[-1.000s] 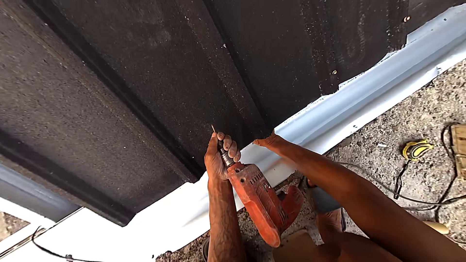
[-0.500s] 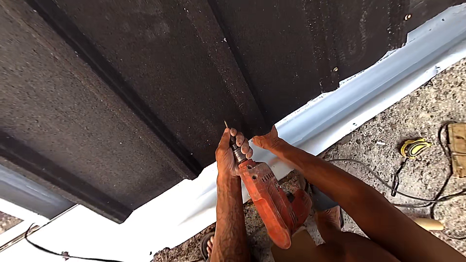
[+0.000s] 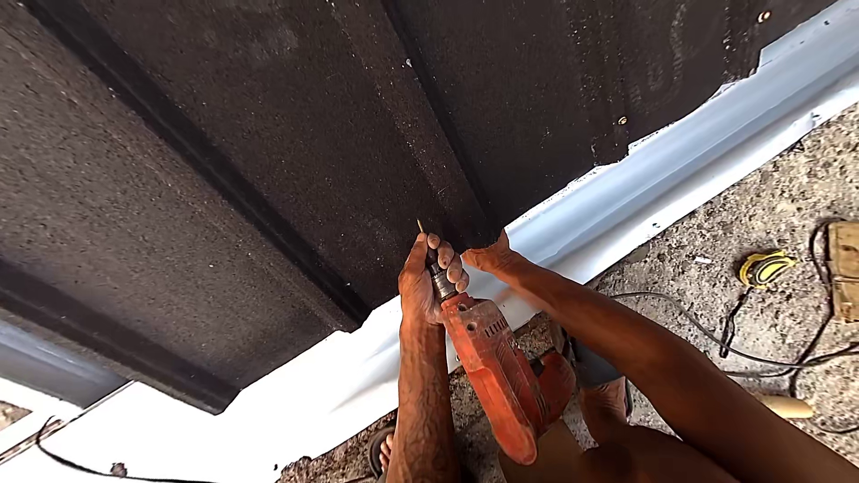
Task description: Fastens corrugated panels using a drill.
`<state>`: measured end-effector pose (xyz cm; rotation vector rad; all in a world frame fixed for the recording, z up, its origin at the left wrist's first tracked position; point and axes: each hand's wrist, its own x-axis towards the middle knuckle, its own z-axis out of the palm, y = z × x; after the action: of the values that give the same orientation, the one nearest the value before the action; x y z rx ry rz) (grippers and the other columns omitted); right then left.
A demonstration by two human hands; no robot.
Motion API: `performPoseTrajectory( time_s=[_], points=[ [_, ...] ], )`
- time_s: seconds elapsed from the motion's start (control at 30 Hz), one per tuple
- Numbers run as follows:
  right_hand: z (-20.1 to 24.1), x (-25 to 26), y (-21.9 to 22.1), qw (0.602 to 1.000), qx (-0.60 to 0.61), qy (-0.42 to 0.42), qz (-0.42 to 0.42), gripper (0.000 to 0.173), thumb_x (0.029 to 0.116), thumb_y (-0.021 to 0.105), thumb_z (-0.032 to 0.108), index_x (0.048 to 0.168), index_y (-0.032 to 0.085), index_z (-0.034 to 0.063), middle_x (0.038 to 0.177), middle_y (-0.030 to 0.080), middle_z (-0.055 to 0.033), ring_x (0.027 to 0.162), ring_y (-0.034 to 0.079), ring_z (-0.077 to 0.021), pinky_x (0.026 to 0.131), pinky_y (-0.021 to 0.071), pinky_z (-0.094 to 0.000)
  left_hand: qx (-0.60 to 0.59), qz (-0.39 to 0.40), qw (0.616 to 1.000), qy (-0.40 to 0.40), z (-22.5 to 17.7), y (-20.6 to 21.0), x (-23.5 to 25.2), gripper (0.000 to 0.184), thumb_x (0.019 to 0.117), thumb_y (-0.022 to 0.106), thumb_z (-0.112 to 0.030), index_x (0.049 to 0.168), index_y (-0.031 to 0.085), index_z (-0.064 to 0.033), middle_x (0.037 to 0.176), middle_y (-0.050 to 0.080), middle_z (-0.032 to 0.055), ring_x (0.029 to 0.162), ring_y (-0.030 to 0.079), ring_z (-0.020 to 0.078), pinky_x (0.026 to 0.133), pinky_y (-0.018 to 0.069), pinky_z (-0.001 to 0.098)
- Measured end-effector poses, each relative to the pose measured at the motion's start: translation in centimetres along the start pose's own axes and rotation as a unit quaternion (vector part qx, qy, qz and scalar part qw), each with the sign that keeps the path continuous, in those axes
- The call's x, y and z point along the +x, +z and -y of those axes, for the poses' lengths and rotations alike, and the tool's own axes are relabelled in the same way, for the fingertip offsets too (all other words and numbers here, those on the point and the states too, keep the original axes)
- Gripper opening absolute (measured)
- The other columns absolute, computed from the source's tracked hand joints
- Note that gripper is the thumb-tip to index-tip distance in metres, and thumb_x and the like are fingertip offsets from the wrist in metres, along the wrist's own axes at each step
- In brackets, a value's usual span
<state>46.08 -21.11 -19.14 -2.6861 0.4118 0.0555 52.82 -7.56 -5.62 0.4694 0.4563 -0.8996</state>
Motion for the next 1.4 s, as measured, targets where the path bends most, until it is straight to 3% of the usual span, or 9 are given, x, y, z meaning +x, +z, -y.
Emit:
performPoseTrajectory(
  time_s=[0.23, 0.43, 0.5, 0.6, 0.7, 0.97, 1.07, 1.13, 1.4],
  points=[
    [0.5, -0.5, -1.2, 0.999, -0.035, -0.025, 0.024, 0.027, 0.0902, 0.067, 0.024, 0.109, 0.075, 0.0061, 0.110, 0.073, -0.0192, 0.110, 0.068, -0.0369, 0.092, 0.0516, -0.0593, -0.001, -0.010, 1.000, 0.003, 0.1, 0.7, 0.0, 0.056, 0.1118, 0.017, -0.037, 0.083, 0.056, -0.0102, 0.059, 0.056, 0.0018, 0.045, 0.060, 0.0135, 0.041, 0.0520, 0.0253],
    [2.9, -2.6, -12.3, 0.905, 0.021, 0.006, 0.426, 0.054, 0.1051, 0.052, 0.016, 0.154, 0.039, -0.0046, 0.161, 0.035, -0.0244, 0.154, 0.028, -0.0356, 0.125, 0.0210, -0.0462, -0.004, -0.087, 0.995, 0.038, 0.9, 3.3, 0.0, 0.049, 0.1125, 0.020, -0.037, 0.084, 0.053, -0.0137, 0.058, 0.052, -0.0019, 0.043, 0.055, 0.0094, 0.040, 0.0479, 0.0215],
    [3.0, -4.6, -17.0, 0.855, 0.111, 0.062, 0.503, 0.050, 0.1069, 0.048, 0.009, 0.153, 0.038, -0.0078, 0.160, 0.037, -0.0262, 0.152, 0.032, -0.0362, 0.124, 0.0232, -0.0468, -0.010, -0.110, 0.993, 0.038, 1.5, 4.2, -0.2, 0.049, 0.1124, 0.021, -0.038, 0.084, 0.052, -0.0145, 0.057, 0.052, -0.0021, 0.043, 0.055, 0.0094, 0.040, 0.0477, 0.0218],
    [0.3, -10.9, -20.9, 0.897, 0.309, 0.103, 0.300, 0.054, 0.1099, 0.034, 0.036, 0.144, 0.056, 0.0008, 0.142, 0.062, -0.0147, 0.134, 0.056, -0.0218, 0.114, 0.0403, -0.0387, -0.024, -0.147, 0.988, 0.033, 2.7, 5.4, -0.3, 0.047, 0.1122, 0.021, -0.039, 0.085, 0.051, -0.0151, 0.057, 0.051, -0.0026, 0.042, 0.054, 0.0099, 0.039, 0.0471, 0.0227],
    [0.2, -16.5, -24.4, 0.845, 0.511, 0.053, 0.148, 0.087, 0.0965, 0.036, 0.077, 0.146, 0.057, 0.0083, 0.137, 0.067, -0.0031, 0.126, 0.062, -0.0106, 0.108, 0.0505, -0.0309, -0.032, -0.183, 0.982, 0.022, 4.2, 6.5, -0.4, 0.044, 0.1124, 0.023, -0.038, 0.087, 0.050, -0.0140, 0.057, 0.051, -0.0017, 0.042, 0.053, 0.0109, 0.039, 0.0484, 0.0242],
    [1.5, -21.5, -29.2, 0.949, 0.287, 0.075, 0.103, 0.122, 0.0767, 0.082, 0.059, 0.159, 0.020, -0.0070, 0.156, 0.046, -0.0166, 0.140, 0.044, -0.0001, 0.117, 0.0369, -0.0204, -0.048, -0.181, 0.982, -0.003, 6.8, 10.4, 0.4, 0.042, 0.1126, 0.023, -0.039, 0.092, 0.049, -0.0134, 0.058, 0.051, -0.0006, 0.041, 0.053, 0.0119, 0.039, 0.0479, 0.0246],
    [3.2, -20.4, -26.8, 0.977, 0.177, 0.101, -0.060, 0.084, 0.0792, 0.084, 0.025, 0.132, 0.045, -0.0278, 0.125, 0.065, -0.0332, 0.121, 0.063, -0.0085, 0.109, 0.0431, -0.0184, -0.059, -0.156, 0.986, -0.001, 6.7, 10.9, 1.1, 0.041, 0.1126, 0.024, -0.040, 0.094, 0.049, -0.0141, 0.059, 0.051, -0.0008, 0.043, 0.054, 0.0113, 0.040, 0.0485, 0.0245],
    [2.4, -20.4, -26.1, 0.986, 0.107, 0.081, -0.104, 0.065, 0.0892, 0.078, 0.031, 0.133, 0.054, -0.0118, 0.124, 0.069, -0.0173, 0.119, 0.062, -0.0006, 0.108, 0.0431, -0.0159, -0.080, -0.165, 0.983, -0.010, 6.7, 10.8, 1.8, 0.041, 0.1124, 0.024, -0.040, 0.093, 0.049, -0.0139, 0.059, 0.052, -0.0007, 0.043, 0.054, 0.0115, 0.041, 0.0488, 0.0244],
    [5.2, -17.0, -30.0, 0.998, -0.032, 0.005, -0.056, 0.053, 0.0923, 0.069, 0.025, 0.124, 0.056, -0.0153, 0.111, 0.071, -0.0285, 0.106, 0.071, -0.0156, 0.100, 0.0475, -0.0186, -0.171, -0.172, 0.970, -0.027, 6.8, 9.6, 2.3, 0.048, 0.1111, 0.023, -0.043, 0.090, 0.057, -0.0144, 0.063, 0.057, -0.0015, 0.052, 0.060, 0.0114, 0.051, 0.0533, 0.0237]
  ],
)
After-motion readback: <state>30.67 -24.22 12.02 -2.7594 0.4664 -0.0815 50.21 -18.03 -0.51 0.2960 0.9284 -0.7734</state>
